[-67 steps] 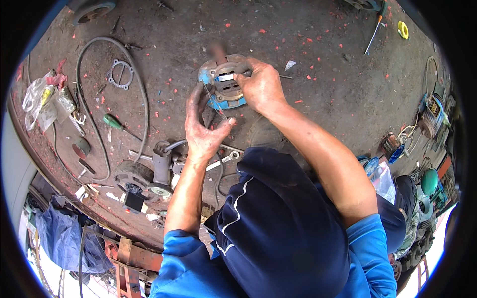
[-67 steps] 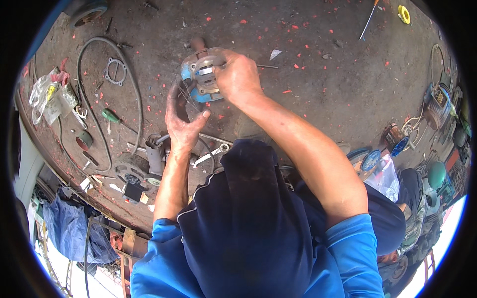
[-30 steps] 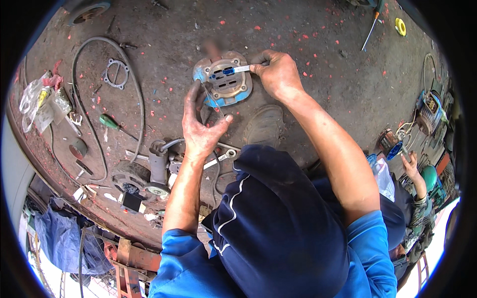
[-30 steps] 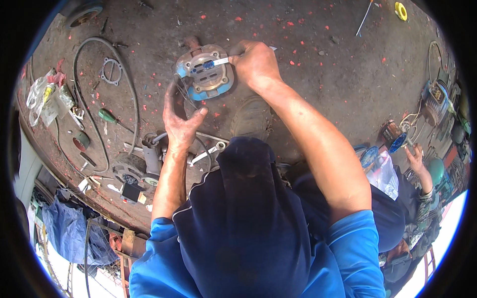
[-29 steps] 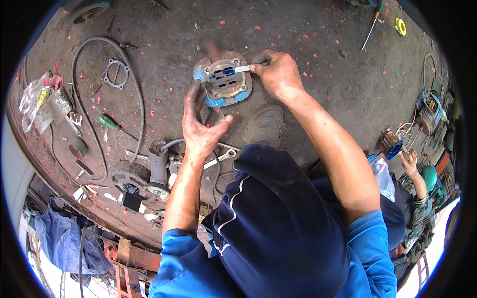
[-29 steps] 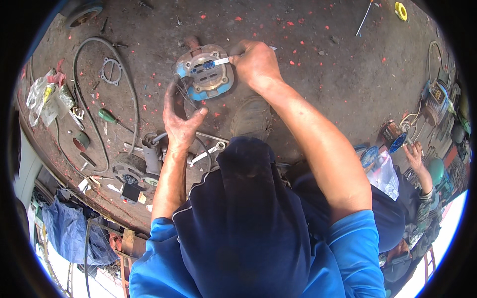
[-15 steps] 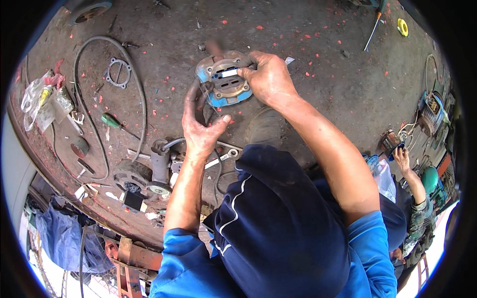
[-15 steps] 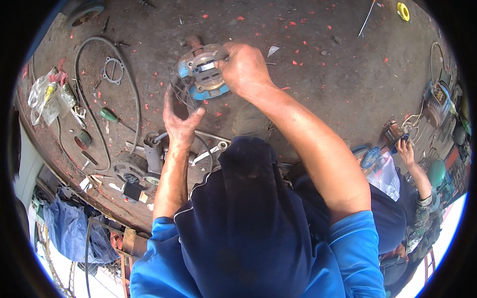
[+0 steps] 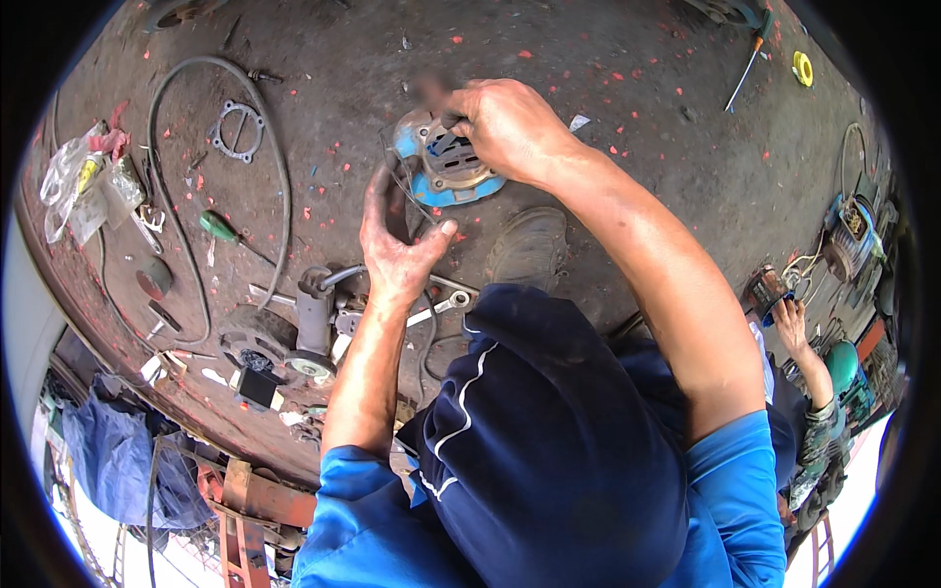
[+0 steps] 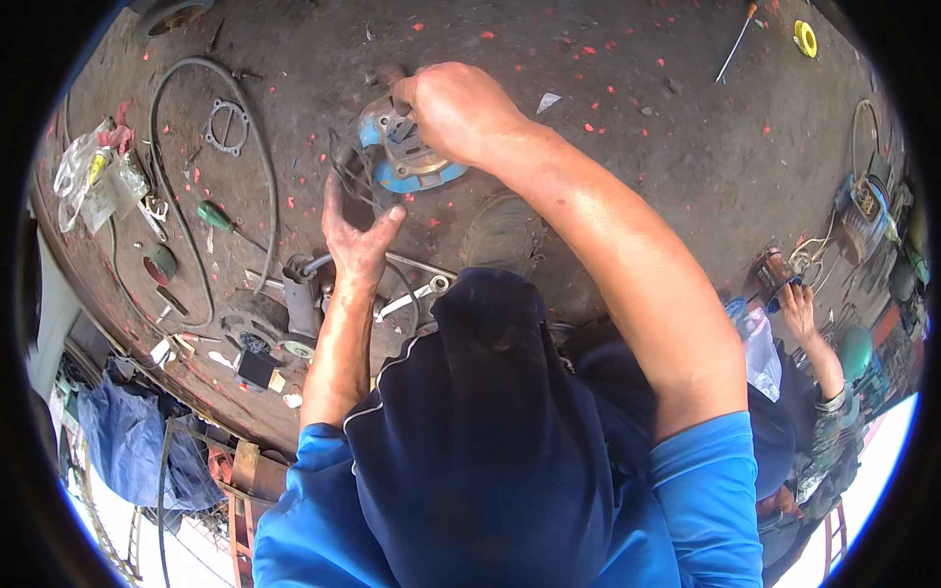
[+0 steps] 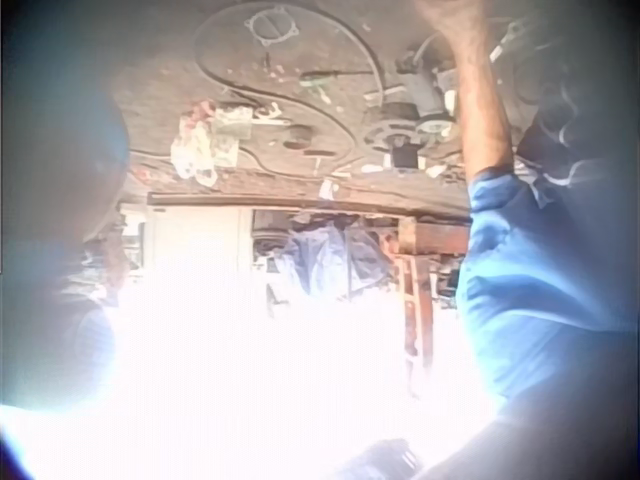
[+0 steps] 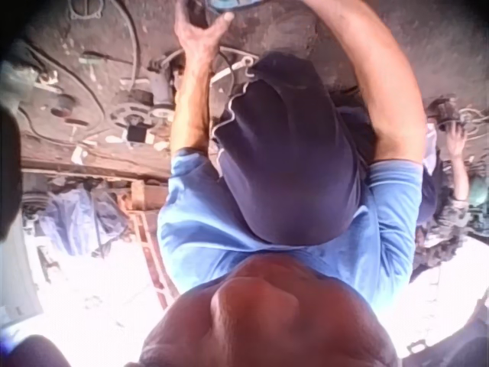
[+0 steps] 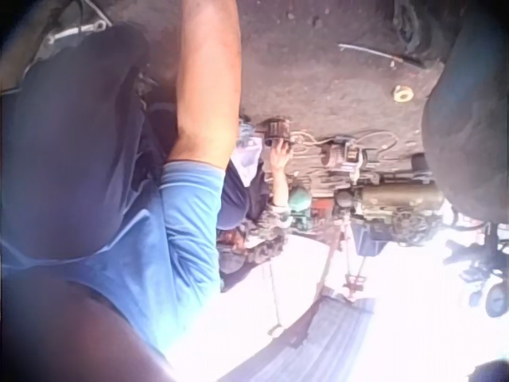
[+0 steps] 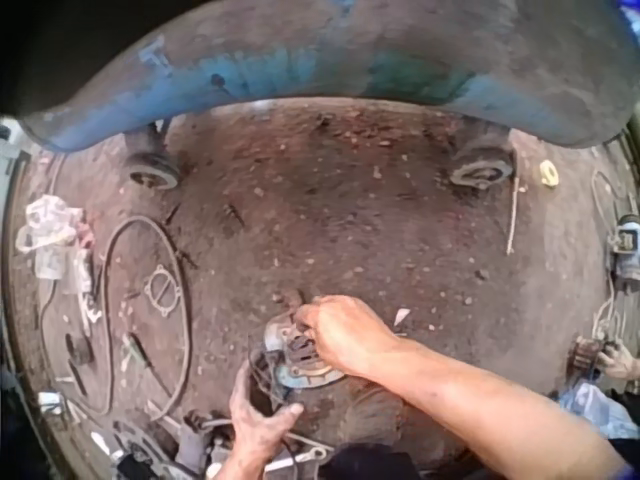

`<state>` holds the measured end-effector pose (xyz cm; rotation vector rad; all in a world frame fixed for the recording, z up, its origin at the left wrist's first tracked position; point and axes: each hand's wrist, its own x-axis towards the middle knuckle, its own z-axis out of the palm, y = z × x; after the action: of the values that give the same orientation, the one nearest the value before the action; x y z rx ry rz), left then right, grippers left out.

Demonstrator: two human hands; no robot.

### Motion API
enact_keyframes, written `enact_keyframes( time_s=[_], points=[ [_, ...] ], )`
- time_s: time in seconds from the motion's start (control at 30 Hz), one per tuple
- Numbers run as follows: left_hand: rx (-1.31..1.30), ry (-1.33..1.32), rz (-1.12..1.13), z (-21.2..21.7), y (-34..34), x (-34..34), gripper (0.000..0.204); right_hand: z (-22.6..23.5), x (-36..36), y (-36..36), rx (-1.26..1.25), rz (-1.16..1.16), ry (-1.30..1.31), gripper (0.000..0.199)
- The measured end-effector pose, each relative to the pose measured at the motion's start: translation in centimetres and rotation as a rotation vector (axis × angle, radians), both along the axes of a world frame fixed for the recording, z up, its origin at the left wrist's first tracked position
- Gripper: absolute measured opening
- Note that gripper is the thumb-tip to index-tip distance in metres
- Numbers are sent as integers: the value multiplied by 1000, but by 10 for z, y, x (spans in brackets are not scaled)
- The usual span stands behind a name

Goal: The person sits on the floor and assembles a mechanical housing by placing a gasket and a metal cover onto a blue base. They align the components, press them together, and inspect the fit from multiple angles.

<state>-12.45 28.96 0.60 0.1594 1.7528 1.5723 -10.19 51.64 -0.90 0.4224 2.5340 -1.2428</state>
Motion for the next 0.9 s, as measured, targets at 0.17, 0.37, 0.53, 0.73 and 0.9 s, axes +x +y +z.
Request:
enact_keyframes(
  time_s=[0.17,0.37,0.53,0.73,0.9],
  points=[
    [10,-24,44,0,3,0,100,3,-28,2,138,258,92,21],
    [6,-35,22,1,3,-3,102,1,-50,2,150,335,54,30],
    [14,-64,33,1,3,-3,103,-7,-52,1,153,329,35,25],
    [-19,-63,16,2,3,-5,104,-7,-48,11,120,163,-14,18],
    [-14,-75,31,6,5,-5,104,14,-37,20,-121,-17,-75,23]
  ],
)
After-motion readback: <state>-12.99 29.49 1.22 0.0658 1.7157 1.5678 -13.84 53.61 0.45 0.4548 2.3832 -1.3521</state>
